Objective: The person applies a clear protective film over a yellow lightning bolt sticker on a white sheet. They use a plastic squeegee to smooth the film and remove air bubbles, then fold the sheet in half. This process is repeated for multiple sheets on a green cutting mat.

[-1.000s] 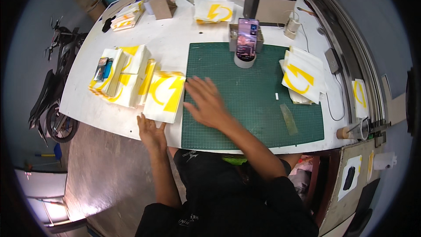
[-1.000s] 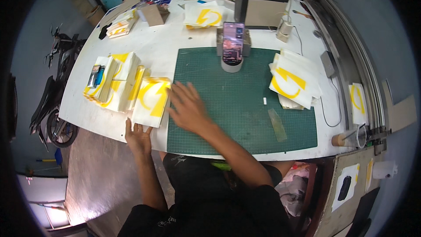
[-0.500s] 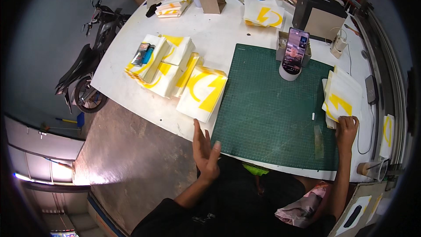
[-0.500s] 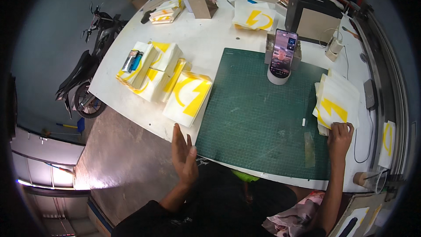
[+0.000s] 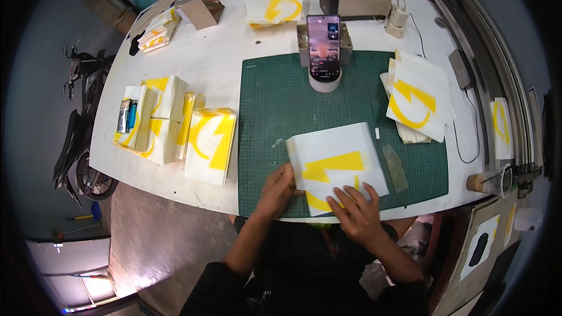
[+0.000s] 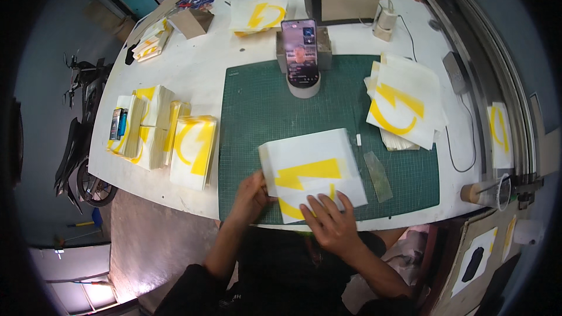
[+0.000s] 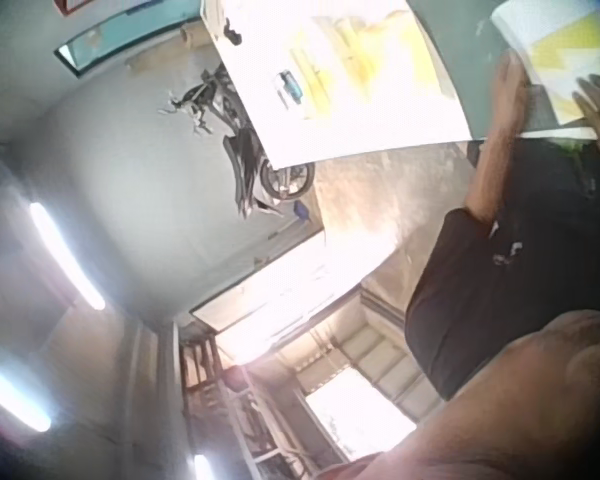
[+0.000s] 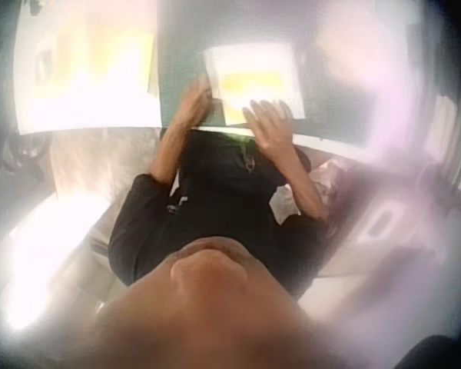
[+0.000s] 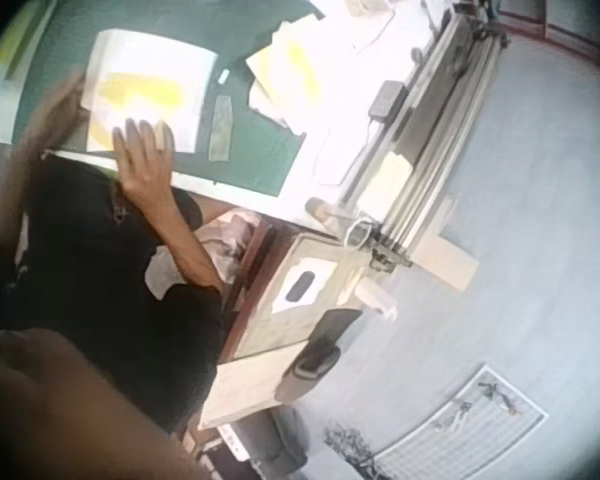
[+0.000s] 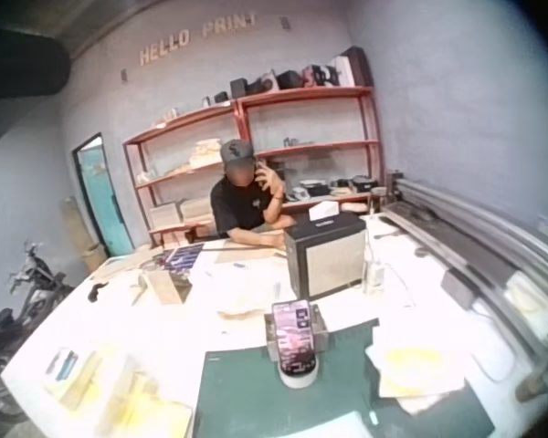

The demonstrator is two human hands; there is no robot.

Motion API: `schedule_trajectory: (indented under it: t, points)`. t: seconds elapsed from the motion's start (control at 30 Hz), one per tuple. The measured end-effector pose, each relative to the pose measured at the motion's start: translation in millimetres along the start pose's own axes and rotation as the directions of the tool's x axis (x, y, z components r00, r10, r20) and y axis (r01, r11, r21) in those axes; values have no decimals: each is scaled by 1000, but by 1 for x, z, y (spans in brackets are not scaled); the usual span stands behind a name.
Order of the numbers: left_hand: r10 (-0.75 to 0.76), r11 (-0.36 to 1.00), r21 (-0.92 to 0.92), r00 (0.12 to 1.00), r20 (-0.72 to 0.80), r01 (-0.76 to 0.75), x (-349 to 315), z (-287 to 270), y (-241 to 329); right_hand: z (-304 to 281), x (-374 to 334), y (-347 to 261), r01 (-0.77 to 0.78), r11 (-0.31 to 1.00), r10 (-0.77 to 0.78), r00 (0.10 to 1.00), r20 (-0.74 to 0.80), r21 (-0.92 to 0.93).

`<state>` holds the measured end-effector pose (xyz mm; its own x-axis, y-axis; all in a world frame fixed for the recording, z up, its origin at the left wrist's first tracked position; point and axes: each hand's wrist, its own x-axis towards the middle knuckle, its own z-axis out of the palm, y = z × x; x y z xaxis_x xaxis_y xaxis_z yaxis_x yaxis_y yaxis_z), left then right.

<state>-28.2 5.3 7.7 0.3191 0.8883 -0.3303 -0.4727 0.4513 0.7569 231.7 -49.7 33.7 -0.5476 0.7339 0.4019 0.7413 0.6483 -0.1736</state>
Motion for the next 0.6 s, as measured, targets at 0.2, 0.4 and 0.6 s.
schedule_trajectory:
  t: [0.2, 0.4, 0.6]
  points:
    - [72, 982, 183, 989, -130, -47, -7, -11, 13, 11, 2, 2, -281, 859, 374, 916, -149, 428]
    - [196, 976, 80, 978, 76, -202, -10, -23, 31, 25, 24, 45, -458, 103, 736, 632, 242, 883]
    - [291, 827, 508, 957, -19, -242, -3, -20, 43, 28, 25, 43, -421, -16, 764, 580, 283, 907]
